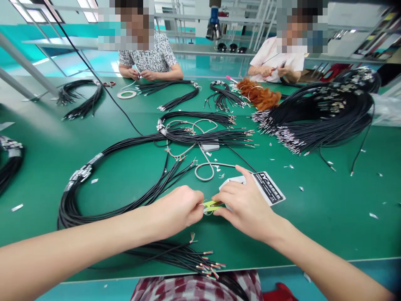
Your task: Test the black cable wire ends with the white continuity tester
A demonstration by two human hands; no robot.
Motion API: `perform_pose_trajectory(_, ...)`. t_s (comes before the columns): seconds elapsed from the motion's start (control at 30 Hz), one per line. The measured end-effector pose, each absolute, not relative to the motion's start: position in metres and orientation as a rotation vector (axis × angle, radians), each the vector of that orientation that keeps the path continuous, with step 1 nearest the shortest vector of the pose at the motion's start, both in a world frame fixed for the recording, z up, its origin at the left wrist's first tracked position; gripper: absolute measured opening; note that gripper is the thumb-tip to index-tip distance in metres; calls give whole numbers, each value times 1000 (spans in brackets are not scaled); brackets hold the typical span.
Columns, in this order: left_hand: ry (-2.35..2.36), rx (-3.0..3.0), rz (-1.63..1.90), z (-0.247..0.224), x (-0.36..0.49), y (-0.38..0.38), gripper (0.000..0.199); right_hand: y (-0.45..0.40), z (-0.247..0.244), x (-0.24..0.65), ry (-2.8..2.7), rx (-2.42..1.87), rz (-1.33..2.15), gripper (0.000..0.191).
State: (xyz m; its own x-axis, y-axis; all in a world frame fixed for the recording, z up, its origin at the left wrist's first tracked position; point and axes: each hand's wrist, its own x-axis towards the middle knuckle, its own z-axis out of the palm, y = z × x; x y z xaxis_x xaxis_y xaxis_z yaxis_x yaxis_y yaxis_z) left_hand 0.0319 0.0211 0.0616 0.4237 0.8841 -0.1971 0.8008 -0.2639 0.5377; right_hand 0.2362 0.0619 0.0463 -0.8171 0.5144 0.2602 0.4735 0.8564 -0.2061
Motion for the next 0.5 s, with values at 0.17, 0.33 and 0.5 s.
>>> perform_pose_trajectory(0.17,1325,1597,337,55,19,16,25,57,43,237,-2715,-757,182,7)
perform_pose_trajectory(0.33,1180,1016,606,29,30,-3,38,50,39,238,-2609,-787,160,6)
perform_pose_trajectory(0.5,1183,879,927,2,65,-21,34,42,28,233,-2483,-767,19,14)
